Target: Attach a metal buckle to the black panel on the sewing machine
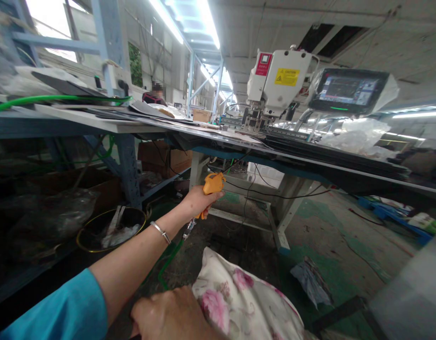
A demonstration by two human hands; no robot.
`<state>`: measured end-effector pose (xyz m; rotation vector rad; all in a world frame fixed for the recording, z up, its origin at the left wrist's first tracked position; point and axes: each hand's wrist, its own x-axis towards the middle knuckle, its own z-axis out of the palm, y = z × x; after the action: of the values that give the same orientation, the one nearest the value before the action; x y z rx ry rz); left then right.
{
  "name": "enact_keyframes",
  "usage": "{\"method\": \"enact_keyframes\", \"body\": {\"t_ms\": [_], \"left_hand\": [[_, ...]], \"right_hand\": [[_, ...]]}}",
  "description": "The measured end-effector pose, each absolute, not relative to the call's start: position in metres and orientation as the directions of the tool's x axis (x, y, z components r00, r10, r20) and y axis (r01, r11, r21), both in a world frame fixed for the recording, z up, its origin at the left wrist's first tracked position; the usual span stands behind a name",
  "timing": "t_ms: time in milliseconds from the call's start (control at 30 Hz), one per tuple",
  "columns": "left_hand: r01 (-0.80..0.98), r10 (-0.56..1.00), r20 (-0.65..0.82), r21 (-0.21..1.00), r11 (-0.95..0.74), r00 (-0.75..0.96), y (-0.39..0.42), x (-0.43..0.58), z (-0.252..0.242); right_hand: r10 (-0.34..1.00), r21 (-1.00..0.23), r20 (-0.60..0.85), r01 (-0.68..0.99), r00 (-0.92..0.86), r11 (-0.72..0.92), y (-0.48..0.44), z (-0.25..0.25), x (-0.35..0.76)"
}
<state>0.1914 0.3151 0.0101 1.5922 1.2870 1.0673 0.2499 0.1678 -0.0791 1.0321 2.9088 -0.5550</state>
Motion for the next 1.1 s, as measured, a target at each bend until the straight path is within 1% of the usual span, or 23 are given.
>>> {"method": "enact_keyframes", "body": {"t_ms": [67,133,400,633,800,1100], "left_hand": [[0.324,0.982,0.137,0.93,-0.172,0.128,0.313,0.193,0.012],[0.349,0.98,0.15,0.918,-0.188,0.133,0.312,0.193,0.013],[0.48,0.981,0.172,0.856,-0.193,0.089,0.313,0.188,0.009],[0.586,0.978,0.203,0.786,-0.197,0.056,0.316,0.189,0.007],[0.641,0.975,0.216,0.742,-0.197,0.05,0.312,0.189,0.009],[0.709,0.959,0.282,0.672,-0.215,0.023,0.31,0.187,0.002]], "right_hand": [[0.607,-0.29,-0.141,0.618,-0.782,0.73,0.169,-0.081,0.249],[0.597,-0.282,-0.146,0.611,-0.789,0.74,0.17,-0.081,0.249],[0.592,-0.309,-0.125,0.599,-0.796,0.739,0.166,-0.072,0.25],[0.59,-0.325,-0.139,0.599,-0.796,0.732,0.167,-0.075,0.25],[0.59,-0.289,-0.137,0.602,-0.795,0.744,0.168,-0.078,0.25],[0.59,-0.342,-0.103,0.586,-0.801,0.735,0.167,-0.078,0.25]]}}
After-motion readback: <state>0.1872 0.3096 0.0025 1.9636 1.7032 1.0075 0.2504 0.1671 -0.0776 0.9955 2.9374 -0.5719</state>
